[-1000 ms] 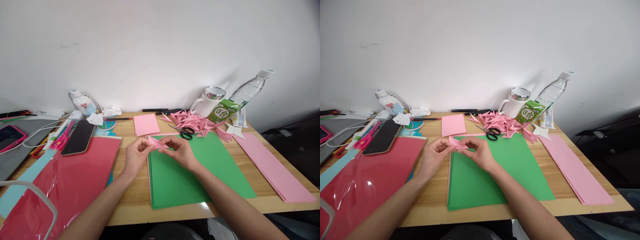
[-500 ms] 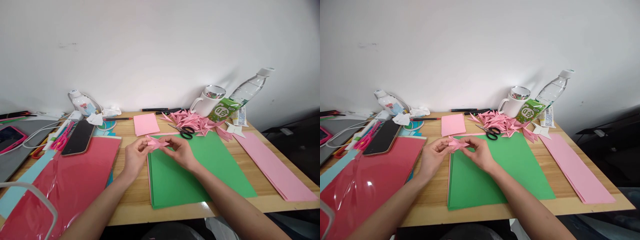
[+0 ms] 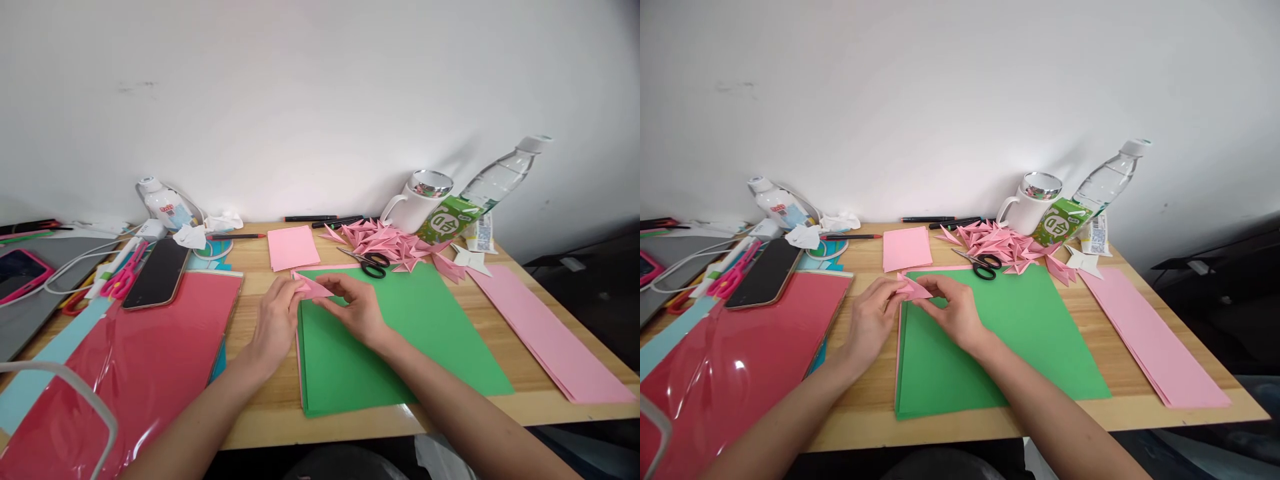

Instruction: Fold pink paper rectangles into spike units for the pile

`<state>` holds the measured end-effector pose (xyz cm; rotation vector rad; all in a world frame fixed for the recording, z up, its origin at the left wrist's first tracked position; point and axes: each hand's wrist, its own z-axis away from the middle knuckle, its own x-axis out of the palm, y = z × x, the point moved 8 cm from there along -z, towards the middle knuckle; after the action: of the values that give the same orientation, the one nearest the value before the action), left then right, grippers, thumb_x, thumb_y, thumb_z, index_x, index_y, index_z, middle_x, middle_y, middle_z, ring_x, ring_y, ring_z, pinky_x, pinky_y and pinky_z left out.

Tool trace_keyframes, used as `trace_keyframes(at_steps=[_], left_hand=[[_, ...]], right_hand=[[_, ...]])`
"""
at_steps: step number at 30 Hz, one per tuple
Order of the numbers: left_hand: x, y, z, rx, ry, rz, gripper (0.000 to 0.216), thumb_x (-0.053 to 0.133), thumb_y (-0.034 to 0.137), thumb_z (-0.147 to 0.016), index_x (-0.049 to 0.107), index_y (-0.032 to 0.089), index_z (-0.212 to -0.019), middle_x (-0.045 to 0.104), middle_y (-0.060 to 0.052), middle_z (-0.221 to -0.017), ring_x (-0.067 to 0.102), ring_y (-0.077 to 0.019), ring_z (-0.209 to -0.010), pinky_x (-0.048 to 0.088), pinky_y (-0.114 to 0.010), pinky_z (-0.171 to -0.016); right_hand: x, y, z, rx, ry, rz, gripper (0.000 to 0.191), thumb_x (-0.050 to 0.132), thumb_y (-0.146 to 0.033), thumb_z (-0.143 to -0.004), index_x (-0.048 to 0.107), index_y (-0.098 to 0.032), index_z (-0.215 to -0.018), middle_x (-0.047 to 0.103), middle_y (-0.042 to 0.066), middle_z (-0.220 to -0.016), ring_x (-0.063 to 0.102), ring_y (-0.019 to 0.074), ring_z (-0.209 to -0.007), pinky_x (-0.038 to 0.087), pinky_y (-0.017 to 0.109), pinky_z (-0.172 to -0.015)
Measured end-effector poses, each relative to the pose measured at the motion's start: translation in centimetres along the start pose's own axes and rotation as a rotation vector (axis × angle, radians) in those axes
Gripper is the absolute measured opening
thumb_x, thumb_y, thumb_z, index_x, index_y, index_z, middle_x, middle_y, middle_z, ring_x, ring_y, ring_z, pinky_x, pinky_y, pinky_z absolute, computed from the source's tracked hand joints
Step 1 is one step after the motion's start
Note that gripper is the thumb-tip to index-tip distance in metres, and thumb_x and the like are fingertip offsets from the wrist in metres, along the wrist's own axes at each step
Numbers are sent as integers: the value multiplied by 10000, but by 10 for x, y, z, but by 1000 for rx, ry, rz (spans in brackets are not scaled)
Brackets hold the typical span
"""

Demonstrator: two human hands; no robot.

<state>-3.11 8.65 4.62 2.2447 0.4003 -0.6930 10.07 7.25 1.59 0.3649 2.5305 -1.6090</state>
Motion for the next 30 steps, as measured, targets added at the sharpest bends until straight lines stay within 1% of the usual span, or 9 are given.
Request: trace_keyframes(at_steps=[4,8,11,13,17,21,24,27,30], left_hand=[[-2,3,0,4,24,19,146,498,103,-838,604,187,-895,586,-35,-832,582,-150,-776,485,-280,-682],[-4,1,-1,-19,57,12,126,519,139,-835,632,194,-819,549,-72,-979,568,-191,-941,478,-330,-780],[-3,-5,-2,-66,28,40,171,484,107,-841,630,186,-801,561,-77,-1001,565,-189,-986,471,-320,-797],[1,-9,-3,-100,-23,74,172,481,98,-839,621,186,-792,593,-59,-950,579,-173,-948,467,-298,-783],[10,-14,-3,-184,-150,136,125,492,126,-832,585,183,-771,623,-17,-798,583,-139,-751,442,-254,-680],[15,-19,-2,-300,-202,193,87,499,170,-814,571,178,-766,612,-9,-751,551,-138,-694,405,-251,-640],[24,-23,1,-441,-290,388,76,519,213,-802,569,167,-768,582,1,-682,533,-130,-636,392,-240,-587],[35,-23,7,-602,-408,713,163,574,309,-794,572,146,-779,560,0,-644,510,-109,-566,366,-221,-516],[40,-20,11,-761,-446,1006,243,658,359,-743,582,129,-764,552,-2,-651,493,-80,-542,335,-201,-491]], right_hand=[[-3,-3,0,0,52,15,259,698,-311,-728,629,-174,-937,701,51,-852,666,174,-731,578,322,-701],[-1,-10,-2,-32,4,28,187,669,-299,-759,651,-182,-904,702,48,-839,659,168,-721,572,314,-693],[1,-12,-2,-53,-32,19,207,667,-288,-763,646,-191,-945,696,47,-872,655,165,-741,565,313,-710],[1,-12,-2,-64,-43,25,216,666,-269,-766,638,-196,-967,691,44,-877,649,158,-739,560,311,-712],[1,-13,-3,-68,-42,45,168,645,-222,-782,635,-204,-949,682,35,-852,630,142,-720,547,295,-689],[0,-11,-3,11,-27,-37,129,638,-223,-782,642,-194,-907,669,41,-847,621,145,-746,540,289,-680],[0,-4,-4,121,-28,-139,148,655,-257,-766,646,-185,-895,660,41,-837,619,153,-757,533,299,-694],[4,4,-4,232,-77,-315,234,665,-298,-759,635,-186,-962,651,46,-892,611,154,-779,523,303,-702],[10,9,-4,326,-154,-480,354,702,-299,-724,609,-196,-1049,635,47,-945,596,147,-797,515,294,-705]])
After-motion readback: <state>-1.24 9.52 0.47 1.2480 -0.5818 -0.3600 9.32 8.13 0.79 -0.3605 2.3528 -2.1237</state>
